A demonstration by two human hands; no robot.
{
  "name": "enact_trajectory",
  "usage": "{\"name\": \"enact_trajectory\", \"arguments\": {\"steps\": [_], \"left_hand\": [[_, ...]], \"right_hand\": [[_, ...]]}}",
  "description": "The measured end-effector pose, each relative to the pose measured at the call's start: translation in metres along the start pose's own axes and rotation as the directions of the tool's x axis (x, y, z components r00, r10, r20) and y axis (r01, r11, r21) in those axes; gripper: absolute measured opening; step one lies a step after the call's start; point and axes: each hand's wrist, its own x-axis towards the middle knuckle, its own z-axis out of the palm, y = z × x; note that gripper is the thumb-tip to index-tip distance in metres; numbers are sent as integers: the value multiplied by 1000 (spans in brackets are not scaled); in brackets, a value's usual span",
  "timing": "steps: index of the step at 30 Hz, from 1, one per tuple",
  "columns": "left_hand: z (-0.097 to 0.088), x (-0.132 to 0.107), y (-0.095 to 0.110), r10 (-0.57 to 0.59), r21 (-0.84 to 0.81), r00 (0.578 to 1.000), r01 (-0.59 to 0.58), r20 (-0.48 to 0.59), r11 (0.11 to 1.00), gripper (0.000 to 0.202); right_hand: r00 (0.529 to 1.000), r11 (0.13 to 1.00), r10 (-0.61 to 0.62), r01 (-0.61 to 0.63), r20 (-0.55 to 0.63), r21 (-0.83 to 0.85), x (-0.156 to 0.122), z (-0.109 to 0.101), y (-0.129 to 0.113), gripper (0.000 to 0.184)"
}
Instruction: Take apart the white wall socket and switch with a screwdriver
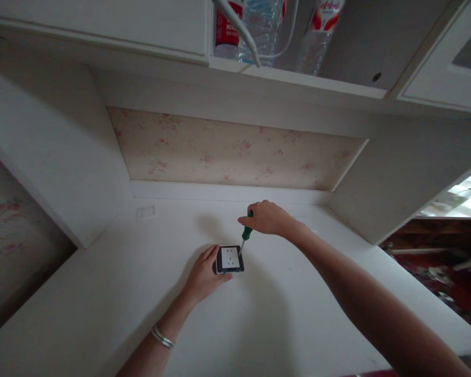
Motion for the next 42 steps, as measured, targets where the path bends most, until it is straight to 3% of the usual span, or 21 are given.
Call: {"name": "enact_trajectory", "arguments": {"steps": [3, 6, 10, 15, 17, 21, 25, 29, 31, 35, 38, 40, 42], "left_hand": [[-1, 0, 1, 1, -6, 1000, -1, -3, 1000, 83], [-2, -1, 1, 20, -23, 1000, -20, -12, 1000, 83], [-3, -1, 2, 18, -35, 1000, -19, -11, 999, 83], [-4, -2, 4, 18, -38, 1000, -18, -19, 999, 83], [-5, -2, 4, 15, -41, 1000, -16, -15, 999, 84], [-5, -2, 3, 12, -39, 1000, -12, -1, 999, 84], [-4, 0, 1, 23, -41, 1000, -23, -4, 999, 85], [-3, 0, -1, 56, -53, 998, -58, -25, 997, 86], [-2, 0, -1, 56, -59, 998, -58, -30, 997, 85], [-3, -1, 0, 32, -70, 999, -34, -26, 997, 84], [-4, -1, 0, 43, -76, 999, -45, -25, 996, 83], [-4, 0, 0, 49, -77, 998, -50, -26, 996, 83], [-4, 0, 1, 44, -76, 999, -46, -28, 996, 83]], "right_hand": [[983, 991, -111, 122, 146, -62, -6, -12, -4, 38], [951, 982, -180, 188, 250, -8, -11, -23, -6, 35], [911, 966, -247, 257, 329, 14, -13, -32, -5, 36], [918, 991, -40, 87, 395, -102, -12, -30, -13, 56], [914, 988, -44, 98, 404, -116, -11, -29, -16, 52], [888, 972, -212, 236, 407, -9, -8, -29, -12, 28], [841, 925, -356, 379, 407, 26, -4, -30, -5, 30], [890, 983, -140, 176, 433, -44, -1, -28, -9, 48], [897, 985, -97, 149, 432, -88, 0, -26, -11, 49], [881, 952, -270, 304, 390, -28, 2, -24, -6, 25], [845, 905, -401, 426, 353, 9, 2, -23, 0, 30], [853, 914, -382, 407, 355, 6, 1, -21, 0, 34], [905, 949, -269, 307, 329, -68, 0, -18, -3, 40]]}}
